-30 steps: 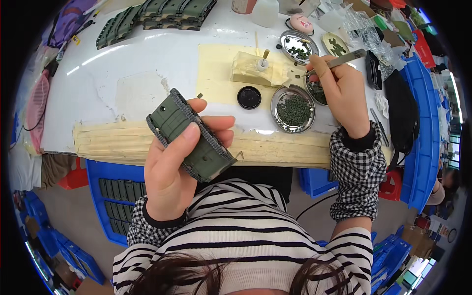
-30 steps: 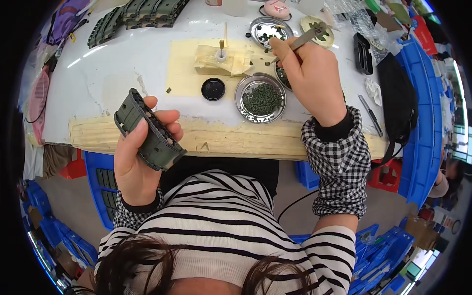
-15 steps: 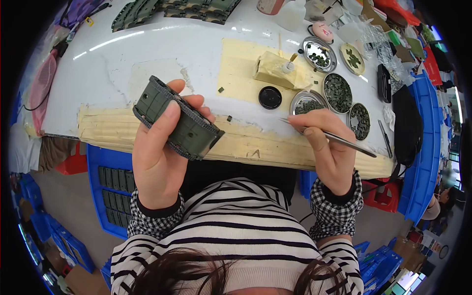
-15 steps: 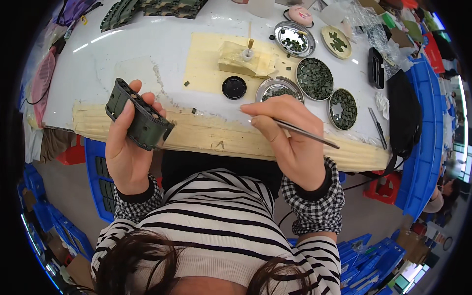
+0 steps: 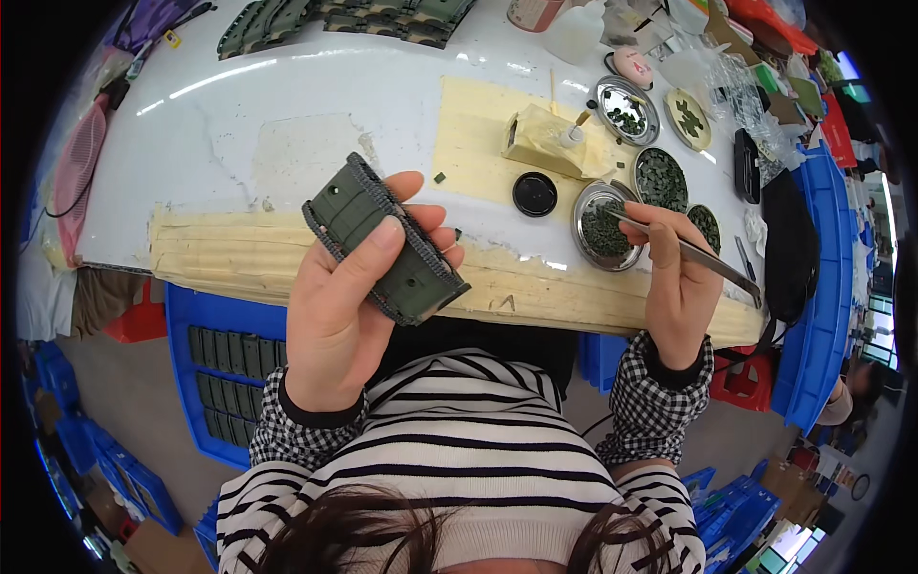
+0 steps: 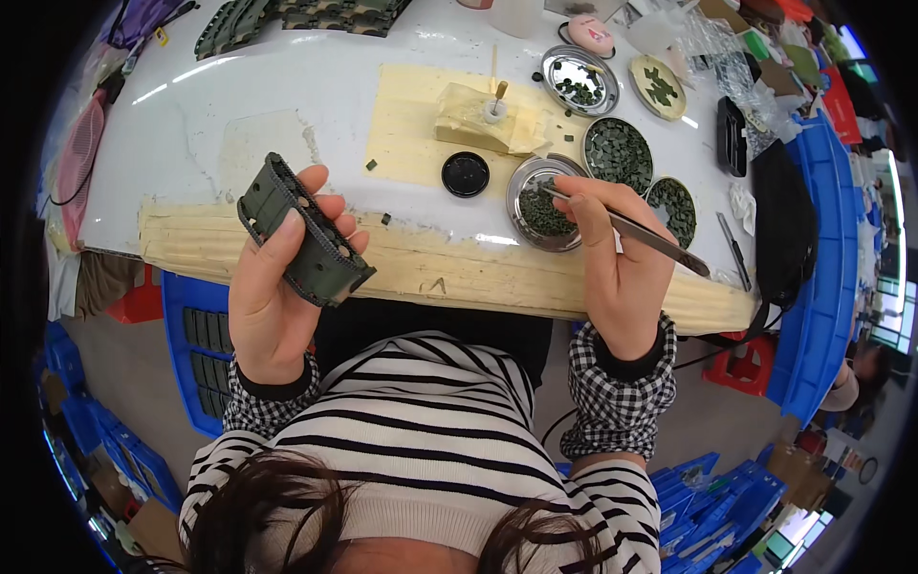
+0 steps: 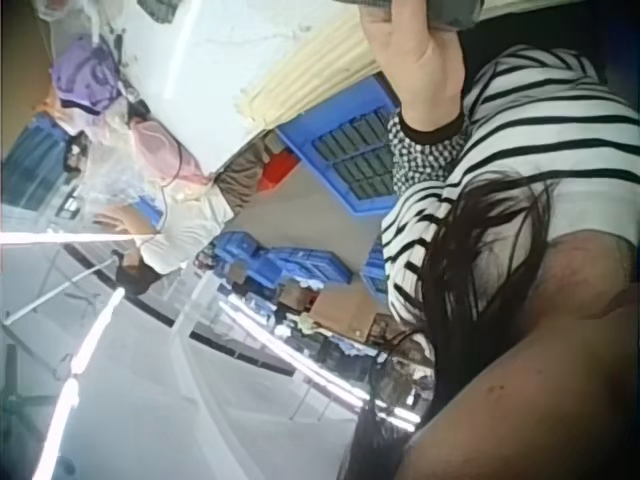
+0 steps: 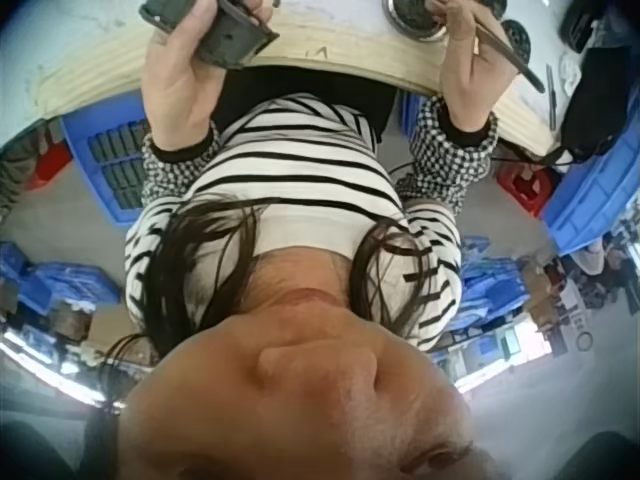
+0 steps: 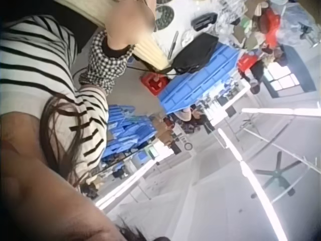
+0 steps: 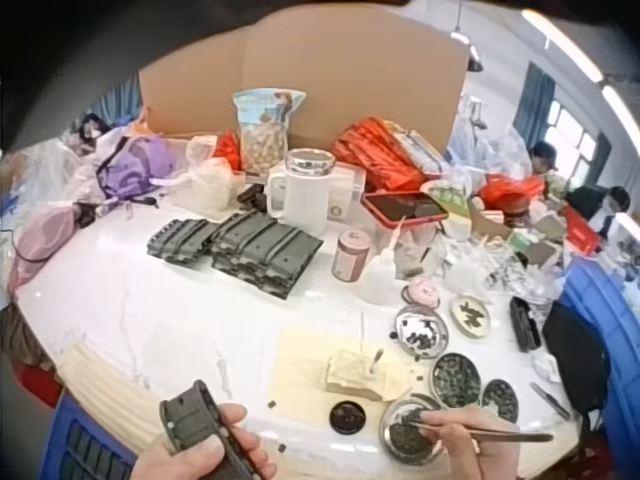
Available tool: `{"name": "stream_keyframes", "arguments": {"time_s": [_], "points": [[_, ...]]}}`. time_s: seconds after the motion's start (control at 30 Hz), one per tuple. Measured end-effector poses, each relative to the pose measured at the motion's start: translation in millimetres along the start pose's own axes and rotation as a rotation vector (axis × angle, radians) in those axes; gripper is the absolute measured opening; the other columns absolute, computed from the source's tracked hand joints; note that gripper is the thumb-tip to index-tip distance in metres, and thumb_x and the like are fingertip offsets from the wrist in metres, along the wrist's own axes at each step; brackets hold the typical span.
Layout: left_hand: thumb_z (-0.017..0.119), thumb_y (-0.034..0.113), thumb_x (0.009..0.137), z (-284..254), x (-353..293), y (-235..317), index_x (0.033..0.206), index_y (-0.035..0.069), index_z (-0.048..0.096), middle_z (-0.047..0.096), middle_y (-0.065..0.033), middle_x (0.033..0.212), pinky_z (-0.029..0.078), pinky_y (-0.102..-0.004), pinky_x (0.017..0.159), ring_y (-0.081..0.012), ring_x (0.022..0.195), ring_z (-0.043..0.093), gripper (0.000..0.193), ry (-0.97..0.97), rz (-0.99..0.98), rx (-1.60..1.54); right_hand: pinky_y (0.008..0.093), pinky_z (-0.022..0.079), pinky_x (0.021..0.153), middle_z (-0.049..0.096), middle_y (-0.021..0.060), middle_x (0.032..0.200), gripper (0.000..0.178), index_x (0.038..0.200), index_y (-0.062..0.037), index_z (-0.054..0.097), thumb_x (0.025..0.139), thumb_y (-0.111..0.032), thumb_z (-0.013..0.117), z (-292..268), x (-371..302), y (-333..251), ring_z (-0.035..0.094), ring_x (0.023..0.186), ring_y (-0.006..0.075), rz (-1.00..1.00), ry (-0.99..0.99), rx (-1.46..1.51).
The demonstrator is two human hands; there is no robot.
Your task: Assembling small plastic toy tanks by applying glue and attaching components.
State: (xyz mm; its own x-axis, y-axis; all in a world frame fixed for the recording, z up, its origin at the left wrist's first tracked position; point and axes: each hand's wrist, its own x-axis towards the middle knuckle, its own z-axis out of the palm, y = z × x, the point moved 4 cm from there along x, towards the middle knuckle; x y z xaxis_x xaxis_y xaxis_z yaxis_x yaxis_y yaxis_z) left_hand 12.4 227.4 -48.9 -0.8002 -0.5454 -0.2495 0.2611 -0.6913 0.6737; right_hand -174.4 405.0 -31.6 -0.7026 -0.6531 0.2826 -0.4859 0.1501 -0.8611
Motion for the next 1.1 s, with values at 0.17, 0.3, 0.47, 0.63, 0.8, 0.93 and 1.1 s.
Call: {"name": "stream_keyframes", "arguments": {"time_s": [0.17,0.3,0.47,0.63,0.8,0.93,1.1], "points": [[0.052,0.013,0.095,10,2,-17,0.126,-0.001,0.045,0.060,-0.0116,0.105,0.051,-0.0399,0.092,-0.0211,0.099,0.060,0.035,-0.063,-0.107,-0.028,0.0263,0.049,0.066,0.066,0.0117,0.087,0.018,0.097,0.0036,0.066,0.094,-0.011,0.056,3,8,14,0.064,0.075,0.0171,-0.077,-0.007,-0.133],[0.052,0.013,0.095,10,2,-22,0.124,0.000,0.046,0.059,-0.0120,0.107,0.050,-0.0409,0.094,-0.0215,0.100,0.060,0.032,-0.051,-0.117,-0.016,0.0304,0.047,0.068,0.066,0.0119,0.082,0.017,0.095,0.0018,0.067,0.091,-0.013,0.059,6,12,17,0.062,0.075,0.0220,-0.101,-0.012,-0.176],[0.052,0.012,0.095,10,4,-22,0.122,0.001,0.047,0.059,-0.0122,0.107,0.049,-0.0441,0.096,-0.0215,0.100,0.060,0.030,-0.026,-0.095,-0.024,0.0326,0.047,0.069,0.066,0.0114,0.081,0.017,0.094,0.0010,0.067,0.091,-0.013,0.059,7,14,17,0.061,0.075,0.0240,-0.120,-0.022,-0.204],[0.055,0.009,0.092,15,6,-26,0.120,0.002,0.048,0.059,-0.0127,0.106,0.050,-0.0448,0.095,-0.0213,0.099,0.060,0.030,-0.036,-0.098,0.017,0.0317,0.047,0.068,0.066,0.0112,0.080,0.015,0.093,0.0009,0.068,0.090,-0.011,0.059,5,14,14,0.061,0.074,0.0239,-0.123,0.000,-0.158],[0.061,0.003,0.089,26,14,-31,0.117,0.002,0.050,0.063,-0.0142,0.103,0.053,-0.0405,0.089,-0.0221,0.093,0.064,0.030,0.003,-0.061,0.124,0.0303,0.045,0.066,0.065,0.0100,0.078,0.011,0.093,0.0006,0.067,0.086,-0.006,0.061,12,8,-27,0.058,0.070,0.0225,-0.207,-0.046,-0.059],[0.063,0.004,0.088,31,23,-39,0.116,0.002,0.050,0.065,-0.0134,0.100,0.054,-0.0361,0.084,-0.0218,0.090,0.065,0.031,0.002,-0.061,0.112,0.0323,0.046,0.067,0.066,0.0083,0.081,0.017,0.094,-0.0007,0.068,0.080,-0.010,0.068,25,10,-49,0.059,0.071,0.0246,-0.448,-0.141,-0.093],[0.067,0.004,0.086,30,25,-39,0.111,0.000,0.053,0.067,-0.0110,0.091,0.053,-0.0291,0.077,-0.0174,0.084,0.067,0.030,0.007,-0.021,0.072,0.0336,0.048,0.068,0.066,0.0089,0.083,0.024,0.095,-0.0008,0.067,0.077,-0.017,0.071,34,12,-55,0.062,0.074,0.0269,-0.519,-0.185,-0.111]]}}
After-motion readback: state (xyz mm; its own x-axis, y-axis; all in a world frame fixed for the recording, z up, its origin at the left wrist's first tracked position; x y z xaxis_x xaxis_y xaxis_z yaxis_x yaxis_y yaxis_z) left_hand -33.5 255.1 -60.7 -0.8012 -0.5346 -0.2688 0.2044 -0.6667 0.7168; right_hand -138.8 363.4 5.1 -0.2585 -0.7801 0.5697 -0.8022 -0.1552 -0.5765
